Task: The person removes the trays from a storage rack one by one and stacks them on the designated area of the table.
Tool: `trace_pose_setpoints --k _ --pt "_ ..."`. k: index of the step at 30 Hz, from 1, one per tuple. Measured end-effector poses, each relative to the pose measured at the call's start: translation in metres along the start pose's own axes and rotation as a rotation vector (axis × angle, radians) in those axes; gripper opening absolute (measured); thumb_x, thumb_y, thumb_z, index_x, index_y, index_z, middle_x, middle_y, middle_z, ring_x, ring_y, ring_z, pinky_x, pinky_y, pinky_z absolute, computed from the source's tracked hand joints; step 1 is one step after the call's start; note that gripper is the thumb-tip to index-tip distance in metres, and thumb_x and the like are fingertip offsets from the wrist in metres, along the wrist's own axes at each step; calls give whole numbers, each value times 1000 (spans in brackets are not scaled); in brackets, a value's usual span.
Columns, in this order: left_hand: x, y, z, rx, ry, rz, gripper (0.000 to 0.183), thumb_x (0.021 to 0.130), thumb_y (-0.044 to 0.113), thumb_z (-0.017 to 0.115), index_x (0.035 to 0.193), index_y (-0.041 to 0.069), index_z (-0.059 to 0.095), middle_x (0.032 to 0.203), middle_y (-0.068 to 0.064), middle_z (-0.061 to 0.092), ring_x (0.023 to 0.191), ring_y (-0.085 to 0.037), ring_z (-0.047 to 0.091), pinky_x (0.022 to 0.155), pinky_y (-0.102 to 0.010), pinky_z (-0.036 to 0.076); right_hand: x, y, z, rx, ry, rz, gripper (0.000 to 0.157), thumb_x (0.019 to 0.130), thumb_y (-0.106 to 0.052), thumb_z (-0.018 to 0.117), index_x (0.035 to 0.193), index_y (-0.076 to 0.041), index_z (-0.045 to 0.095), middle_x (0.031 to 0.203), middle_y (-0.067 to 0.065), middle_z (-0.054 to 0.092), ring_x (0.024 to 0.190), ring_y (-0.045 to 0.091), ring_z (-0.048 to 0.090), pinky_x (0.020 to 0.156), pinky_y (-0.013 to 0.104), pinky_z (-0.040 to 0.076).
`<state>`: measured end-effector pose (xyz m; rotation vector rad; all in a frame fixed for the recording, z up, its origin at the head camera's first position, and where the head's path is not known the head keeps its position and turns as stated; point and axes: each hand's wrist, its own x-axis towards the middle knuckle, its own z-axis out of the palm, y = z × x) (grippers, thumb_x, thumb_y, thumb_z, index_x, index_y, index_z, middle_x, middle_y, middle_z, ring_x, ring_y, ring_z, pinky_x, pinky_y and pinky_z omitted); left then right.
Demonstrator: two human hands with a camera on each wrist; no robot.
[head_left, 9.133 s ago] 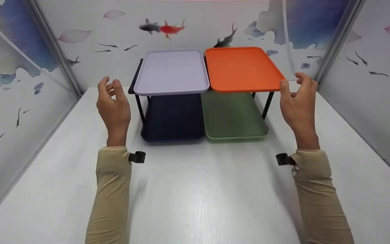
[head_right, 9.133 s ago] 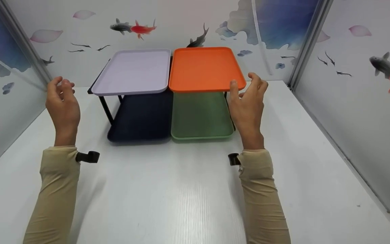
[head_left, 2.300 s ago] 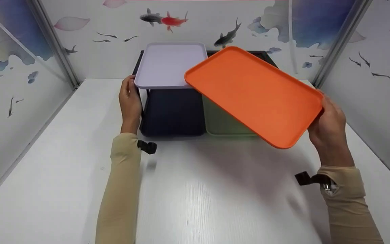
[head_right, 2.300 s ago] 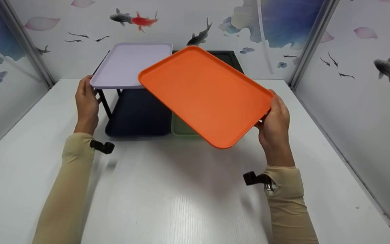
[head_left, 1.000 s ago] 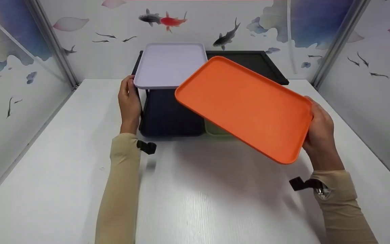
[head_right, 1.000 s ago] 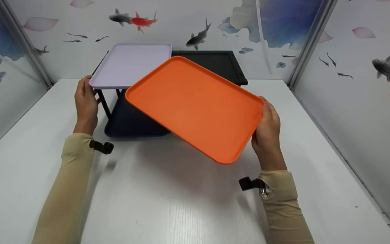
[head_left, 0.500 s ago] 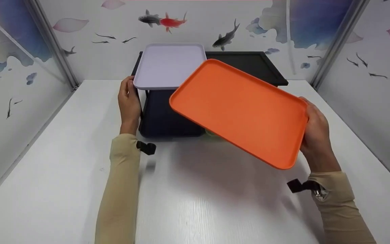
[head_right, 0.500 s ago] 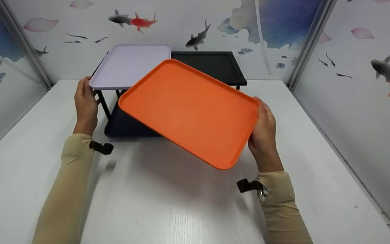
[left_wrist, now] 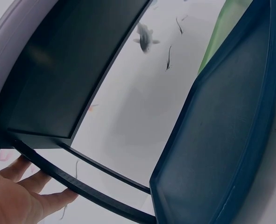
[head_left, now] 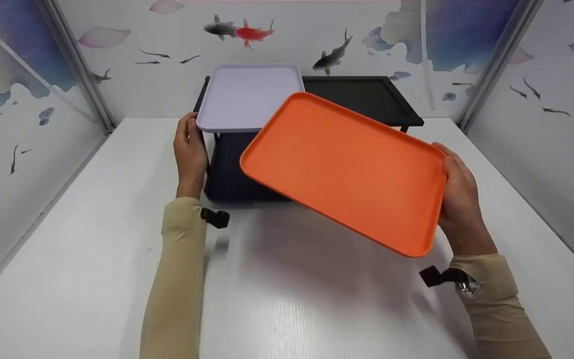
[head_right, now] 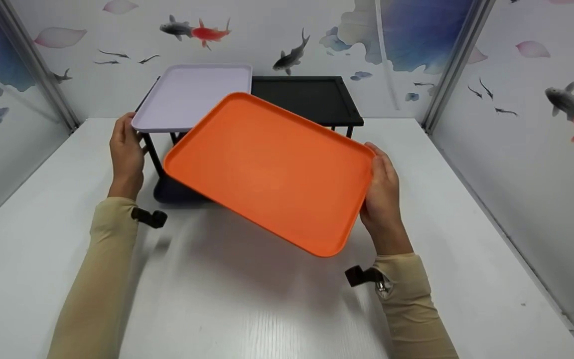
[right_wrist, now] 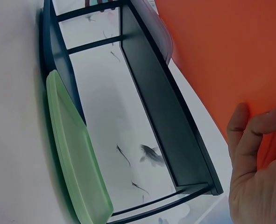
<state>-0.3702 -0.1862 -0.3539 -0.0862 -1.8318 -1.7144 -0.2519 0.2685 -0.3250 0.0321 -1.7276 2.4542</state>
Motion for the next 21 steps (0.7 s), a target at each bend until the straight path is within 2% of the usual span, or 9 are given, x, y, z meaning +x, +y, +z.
trace_pose_setpoints --k 7,11,12,16,19,21 --pt "-3 8 1 -20 -7 -18 40 113 28 39 141 4 53 144 -11 56 139 -17 47 118 -27 34 -1 0 -1 -37 3 2 52 110 -42 37 157 -19 34 156 3 34 137 21 43 99 27 54" --pt "-3 7 1 -13 -9 -12 40 113 29 39 141 5 53 144 -11 56 139 -17 47 118 -27 34 -2 0 0 -41 -12 10 54 110 -43 38 158 -19 32 155 3 35 136 21 44 99 28 55" --pt "-1 2 0 -11 -7 -8 41 113 31 39 141 6 54 143 -9 56 139 -16 46 118 -27 34 -2 0 0 -48 -14 11 54 110 -43 38 158 -19 32 155 3 35 136 21 45 98 28 55" --pt "-1 3 0 -13 -8 -15 41 113 30 39 142 6 53 144 -10 56 140 -16 46 118 -27 33 -2 1 1 -69 -27 7 55 110 -44 38 158 -19 32 154 3 36 135 21 46 98 27 55" --pt "-4 9 1 -20 -15 -37 40 113 28 38 143 5 51 146 -11 54 141 -18 45 119 -29 33 -2 2 0 -64 -42 4 54 110 -43 39 158 -18 32 154 3 37 135 21 47 99 27 54" --pt "-8 19 1 -21 -18 -52 40 113 26 38 143 3 51 147 -13 53 142 -20 44 120 -30 33 -2 3 0 -54 -47 8 55 109 -43 40 158 -18 32 153 3 38 134 20 48 99 27 54"
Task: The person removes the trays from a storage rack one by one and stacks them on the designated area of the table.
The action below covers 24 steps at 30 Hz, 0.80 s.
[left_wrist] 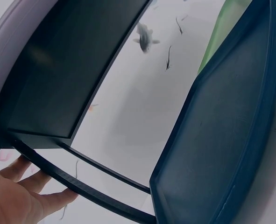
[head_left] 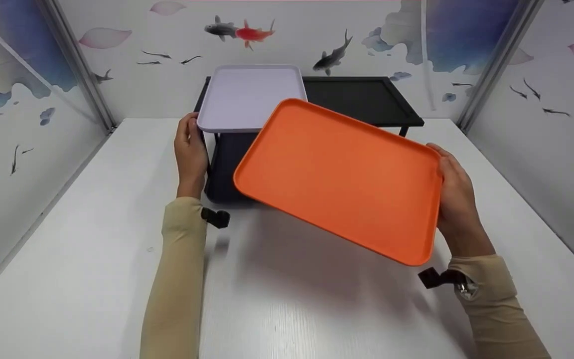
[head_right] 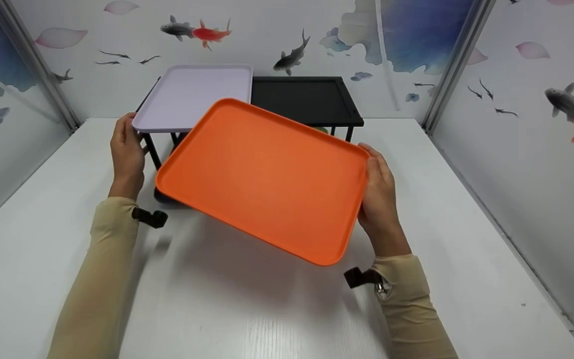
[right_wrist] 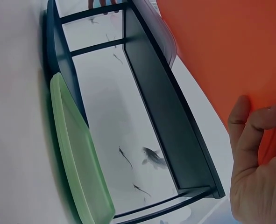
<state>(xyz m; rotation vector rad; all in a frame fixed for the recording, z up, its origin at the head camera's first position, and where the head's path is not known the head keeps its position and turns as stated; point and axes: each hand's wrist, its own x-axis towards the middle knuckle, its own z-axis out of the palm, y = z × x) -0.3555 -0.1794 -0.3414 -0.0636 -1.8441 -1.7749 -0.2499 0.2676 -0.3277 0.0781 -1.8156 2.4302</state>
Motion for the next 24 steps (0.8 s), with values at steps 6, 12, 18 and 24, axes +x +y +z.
trace_pose_setpoints --k 6,12,18,24 --pt "-11 21 0 2 -4 -9 39 113 21 37 142 -1 50 147 -17 52 141 -23 45 119 -29 34 0 1 -1 52 -11 8 56 109 -41 44 158 -16 32 150 4 41 129 19 53 96 29 56" --pt "-12 23 0 15 0 -16 39 114 23 36 142 -1 51 148 -17 51 142 -23 44 119 -30 33 2 3 -2 44 -34 -6 55 109 -41 43 157 -16 34 149 5 41 126 20 54 96 29 56" --pt "-11 21 0 26 -2 -7 39 114 22 36 142 0 51 147 -17 52 141 -23 45 119 -30 33 3 5 -3 17 -49 -21 53 109 -42 42 156 -17 36 148 5 42 124 20 54 95 29 57" --pt "2 -2 0 13 2 9 40 113 25 37 143 3 51 148 -13 53 142 -20 44 120 -30 33 4 7 -5 28 -70 -44 53 110 -40 42 157 -15 35 147 6 42 122 20 57 94 30 57"
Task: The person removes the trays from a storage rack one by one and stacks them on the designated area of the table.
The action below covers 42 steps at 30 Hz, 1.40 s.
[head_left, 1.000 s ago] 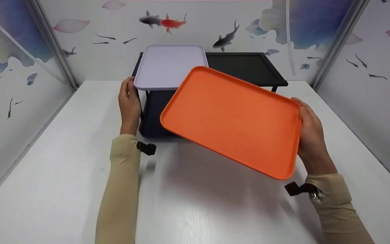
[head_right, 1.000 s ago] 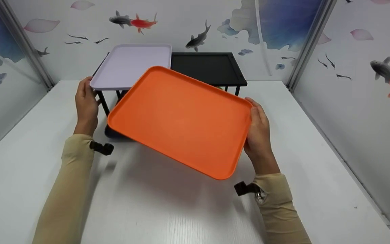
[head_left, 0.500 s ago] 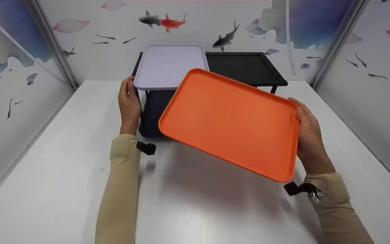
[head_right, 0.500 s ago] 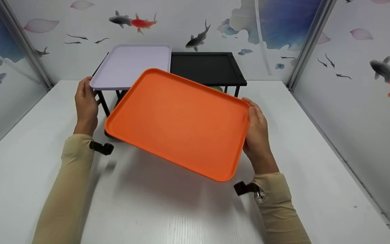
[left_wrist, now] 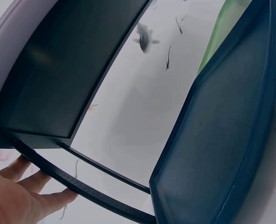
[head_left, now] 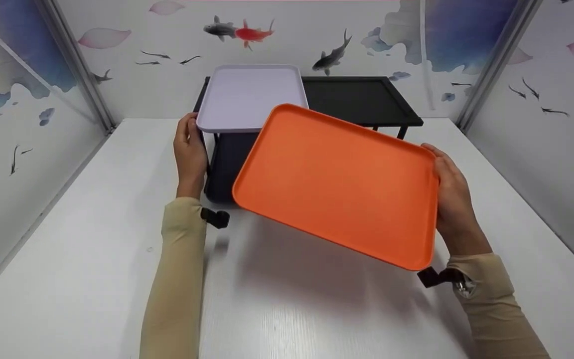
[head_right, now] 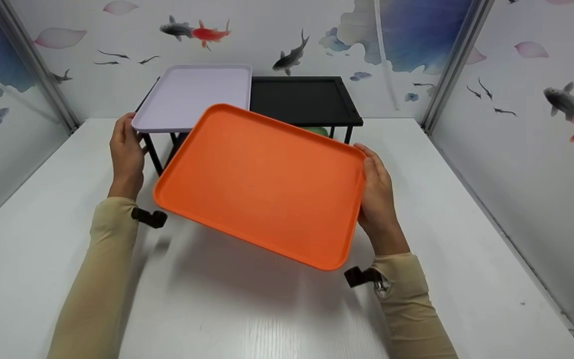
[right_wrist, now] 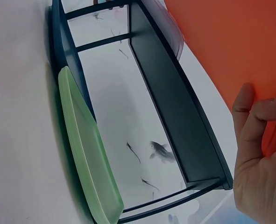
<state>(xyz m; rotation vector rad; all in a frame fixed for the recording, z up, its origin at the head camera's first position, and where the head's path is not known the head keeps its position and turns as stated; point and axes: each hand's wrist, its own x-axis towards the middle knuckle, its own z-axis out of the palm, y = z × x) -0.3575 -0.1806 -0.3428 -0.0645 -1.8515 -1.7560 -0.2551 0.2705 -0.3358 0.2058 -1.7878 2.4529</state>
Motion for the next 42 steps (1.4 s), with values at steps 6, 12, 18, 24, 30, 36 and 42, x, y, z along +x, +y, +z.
trace_pose_setpoints --k 6,12,18,24,30,36,42 --pt "7 -16 -1 18 9 29 41 113 33 39 142 8 53 145 -8 56 141 -15 45 118 -26 34 2 2 -1 13 -1 2 53 109 -39 44 156 -15 36 145 6 45 118 19 60 92 30 58" --pt "6 -16 -1 46 15 18 43 112 36 39 143 9 53 146 -7 55 141 -14 45 118 -27 34 0 5 -2 -7 -6 3 53 109 -39 44 156 -15 36 145 6 45 117 19 61 92 30 58" --pt "5 -15 0 51 14 15 43 112 36 38 143 9 52 146 -7 55 141 -15 45 118 -28 34 0 6 -2 -22 -11 12 55 110 -40 43 158 -15 35 146 5 44 117 19 60 93 29 58" --pt "5 -15 0 43 13 20 43 112 35 39 143 9 53 146 -7 55 140 -15 46 117 -28 35 -1 6 -1 -29 -24 26 54 109 -41 43 157 -17 36 148 6 44 121 20 59 95 31 57" --pt "5 -15 0 36 13 31 42 112 35 39 142 8 53 145 -8 56 139 -15 47 117 -28 35 -2 7 0 -32 -53 17 54 109 -40 43 157 -16 36 147 7 45 120 21 60 95 32 57" --pt "5 -14 -1 0 -3 31 42 113 34 39 143 8 52 145 -9 55 140 -16 46 118 -28 34 -2 9 0 -44 -64 14 55 109 -40 44 157 -14 36 146 7 45 120 20 60 95 30 57" --pt "7 -14 -1 -29 -16 5 42 113 31 38 145 7 50 148 -9 53 143 -17 43 120 -30 31 -1 10 1 -54 -78 26 55 109 -40 46 156 -14 38 143 8 48 114 18 64 93 31 58"
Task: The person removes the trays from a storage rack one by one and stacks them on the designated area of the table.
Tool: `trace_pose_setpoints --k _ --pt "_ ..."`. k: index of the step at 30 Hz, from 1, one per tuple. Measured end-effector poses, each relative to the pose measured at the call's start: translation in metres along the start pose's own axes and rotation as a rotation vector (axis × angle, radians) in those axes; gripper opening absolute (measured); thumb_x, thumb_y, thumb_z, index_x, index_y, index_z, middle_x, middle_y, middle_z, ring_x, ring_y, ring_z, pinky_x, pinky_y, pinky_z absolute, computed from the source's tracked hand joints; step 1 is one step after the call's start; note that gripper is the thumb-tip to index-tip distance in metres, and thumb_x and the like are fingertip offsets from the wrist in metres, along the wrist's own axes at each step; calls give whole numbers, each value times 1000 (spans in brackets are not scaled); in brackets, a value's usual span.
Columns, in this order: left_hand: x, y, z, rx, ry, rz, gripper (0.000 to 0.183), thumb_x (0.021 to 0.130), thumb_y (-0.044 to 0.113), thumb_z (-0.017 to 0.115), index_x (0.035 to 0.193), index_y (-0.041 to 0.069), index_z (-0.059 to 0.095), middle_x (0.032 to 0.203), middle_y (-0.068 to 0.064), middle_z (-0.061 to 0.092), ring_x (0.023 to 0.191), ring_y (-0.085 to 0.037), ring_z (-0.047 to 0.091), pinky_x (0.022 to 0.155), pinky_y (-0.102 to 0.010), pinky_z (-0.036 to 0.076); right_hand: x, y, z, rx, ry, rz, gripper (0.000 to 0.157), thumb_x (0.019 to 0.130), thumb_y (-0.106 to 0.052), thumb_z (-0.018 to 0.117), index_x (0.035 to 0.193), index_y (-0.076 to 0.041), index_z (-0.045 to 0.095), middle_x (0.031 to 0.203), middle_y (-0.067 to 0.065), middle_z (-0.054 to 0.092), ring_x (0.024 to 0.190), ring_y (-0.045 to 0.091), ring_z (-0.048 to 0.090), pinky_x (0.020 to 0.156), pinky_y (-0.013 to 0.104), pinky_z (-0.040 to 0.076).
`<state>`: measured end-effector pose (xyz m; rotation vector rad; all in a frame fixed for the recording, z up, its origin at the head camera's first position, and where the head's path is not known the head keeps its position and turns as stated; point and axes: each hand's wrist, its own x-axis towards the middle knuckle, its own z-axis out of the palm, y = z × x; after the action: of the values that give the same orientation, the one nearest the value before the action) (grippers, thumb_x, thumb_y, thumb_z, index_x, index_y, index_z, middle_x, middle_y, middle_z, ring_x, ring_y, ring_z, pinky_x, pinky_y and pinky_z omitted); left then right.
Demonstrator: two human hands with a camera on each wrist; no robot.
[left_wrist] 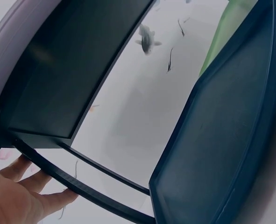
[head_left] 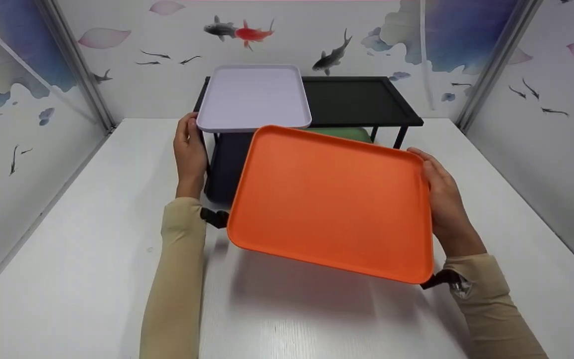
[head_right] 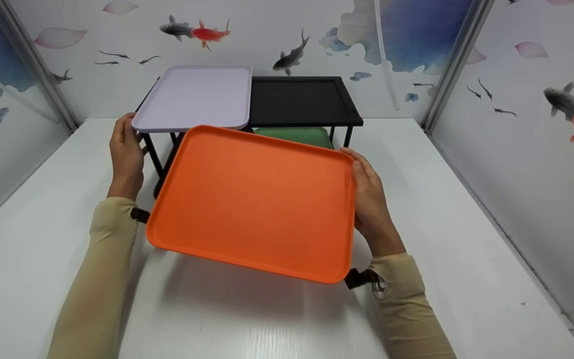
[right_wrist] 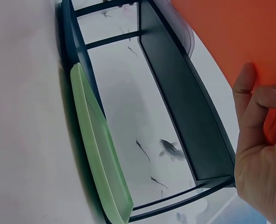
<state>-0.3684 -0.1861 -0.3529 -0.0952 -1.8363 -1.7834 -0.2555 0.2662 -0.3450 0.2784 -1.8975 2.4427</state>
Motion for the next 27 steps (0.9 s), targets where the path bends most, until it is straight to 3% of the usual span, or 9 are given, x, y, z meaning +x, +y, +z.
trace_pose_setpoints --k 11,19,27 --pt "-1 1 -1 33 1 -14 44 112 36 38 145 10 51 148 -7 53 142 -14 43 119 -29 32 1 2 0 -49 -10 36 55 109 -43 44 157 -18 37 143 7 48 114 17 65 93 32 57" --pt "2 1 -1 9 2 -29 41 113 27 37 146 6 49 149 -11 52 144 -20 41 121 -32 31 3 6 -1 -67 -16 29 55 109 -43 43 157 -17 37 141 6 49 113 16 64 92 29 58" --pt "0 1 -2 54 9 -23 44 112 37 38 144 11 52 147 -6 54 143 -13 43 119 -28 31 5 9 -3 -89 -37 24 56 109 -43 40 158 -15 35 141 7 48 112 16 63 90 29 59"
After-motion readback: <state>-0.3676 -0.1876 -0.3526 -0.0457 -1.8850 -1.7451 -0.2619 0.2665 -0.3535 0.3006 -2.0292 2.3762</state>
